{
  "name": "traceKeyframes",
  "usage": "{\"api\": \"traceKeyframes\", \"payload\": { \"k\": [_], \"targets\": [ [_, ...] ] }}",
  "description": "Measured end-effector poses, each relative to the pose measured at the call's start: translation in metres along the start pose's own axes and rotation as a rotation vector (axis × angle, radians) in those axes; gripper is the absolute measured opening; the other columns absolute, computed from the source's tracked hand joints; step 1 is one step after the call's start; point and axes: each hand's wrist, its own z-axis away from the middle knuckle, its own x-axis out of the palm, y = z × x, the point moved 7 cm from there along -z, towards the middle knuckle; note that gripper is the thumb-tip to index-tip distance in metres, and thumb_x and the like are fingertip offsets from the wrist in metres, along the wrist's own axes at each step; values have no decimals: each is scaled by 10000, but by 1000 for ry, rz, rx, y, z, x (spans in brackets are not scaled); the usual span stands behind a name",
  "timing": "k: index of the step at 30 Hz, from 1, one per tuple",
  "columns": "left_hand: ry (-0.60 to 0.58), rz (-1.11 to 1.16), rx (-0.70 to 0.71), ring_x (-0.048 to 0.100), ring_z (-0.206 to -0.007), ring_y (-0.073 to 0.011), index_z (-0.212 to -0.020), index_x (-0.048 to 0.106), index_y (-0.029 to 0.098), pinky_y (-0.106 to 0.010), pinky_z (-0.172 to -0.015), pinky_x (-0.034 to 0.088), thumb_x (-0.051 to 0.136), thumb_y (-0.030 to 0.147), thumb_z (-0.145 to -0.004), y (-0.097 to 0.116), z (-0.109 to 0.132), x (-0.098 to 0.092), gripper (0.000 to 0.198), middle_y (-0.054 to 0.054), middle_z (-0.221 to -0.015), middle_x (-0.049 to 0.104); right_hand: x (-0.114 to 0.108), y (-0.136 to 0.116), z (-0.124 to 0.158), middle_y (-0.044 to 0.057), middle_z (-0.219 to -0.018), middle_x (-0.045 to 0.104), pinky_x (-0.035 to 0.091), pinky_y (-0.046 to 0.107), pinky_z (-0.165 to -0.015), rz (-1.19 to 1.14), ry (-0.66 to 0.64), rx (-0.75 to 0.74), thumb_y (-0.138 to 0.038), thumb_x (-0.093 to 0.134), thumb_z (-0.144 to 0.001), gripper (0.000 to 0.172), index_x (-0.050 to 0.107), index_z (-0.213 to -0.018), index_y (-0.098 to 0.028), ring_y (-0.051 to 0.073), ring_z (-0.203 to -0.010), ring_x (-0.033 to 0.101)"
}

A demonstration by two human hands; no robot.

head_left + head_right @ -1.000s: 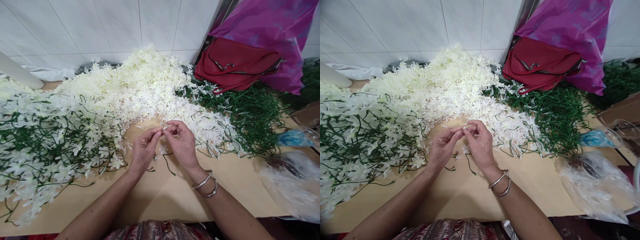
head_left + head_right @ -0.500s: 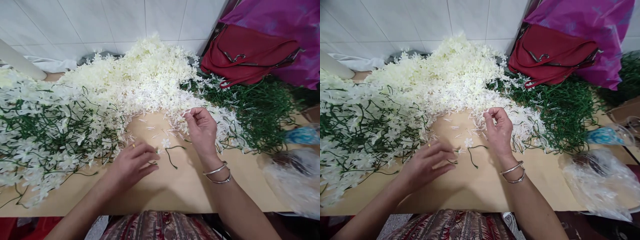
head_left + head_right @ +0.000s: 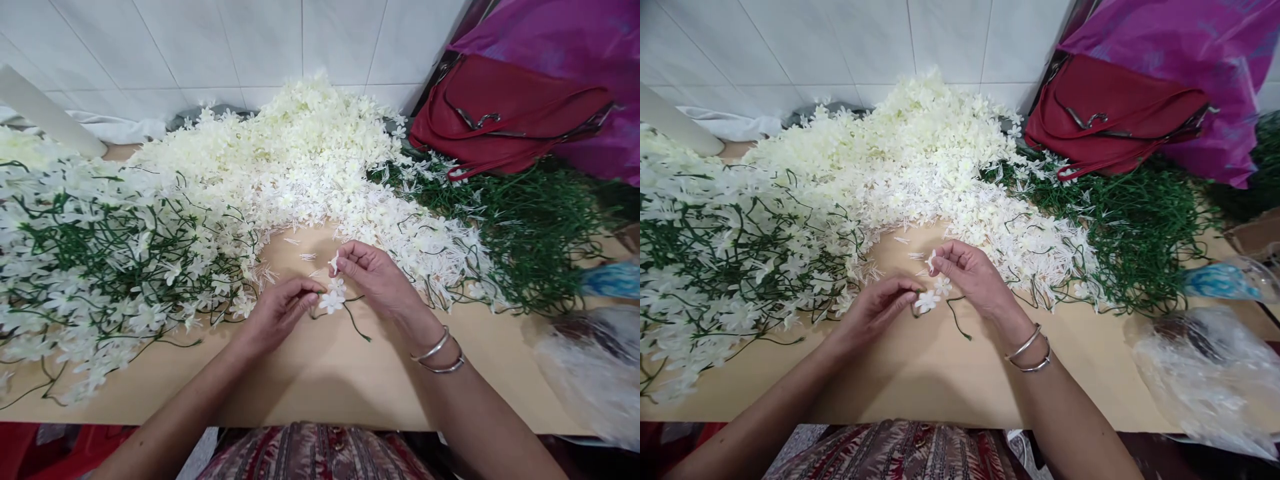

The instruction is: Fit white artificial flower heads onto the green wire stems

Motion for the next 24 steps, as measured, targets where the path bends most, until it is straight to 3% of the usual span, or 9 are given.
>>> {"api": "traceKeyframes", "payload": {
  "k": [3, 8, 24],
  "targets": [
    [161, -9, 14, 709, -972, -208, -1121, 767, 205, -312, -850, 537, 635, 243, -1000, -14, -3, -8, 183, -91, -1052, 770, 7, 4, 2, -3, -796, 668, 431, 282, -683, 49, -68, 53, -433, 760, -898, 239, 681, -907, -207, 135, -721, 582],
    [329, 79, -28, 679, -783, -164, -1040, 801, 219, -268, -709, 518, 746, 281, -937, -28, 2, -13, 133, -49, -895, 761, 13, 7, 3, -12, -781, 618, 389, 281, -637, 173, -142, 59, -380, 695, -939, 185, 667, -898, -202, 126, -692, 524],
    [324, 55, -64, 642, -740, -152, -946, 788, 194, -270, -673, 485, 756, 282, -921, -19, 4, -12, 96, -36, -844, 741, 22, 6, 5, -31, -698, 551, 331, 266, -551, 368, -115, 77, -365, 658, -932, 184, 660, -860, -196, 115, -601, 430]
  ]
}}
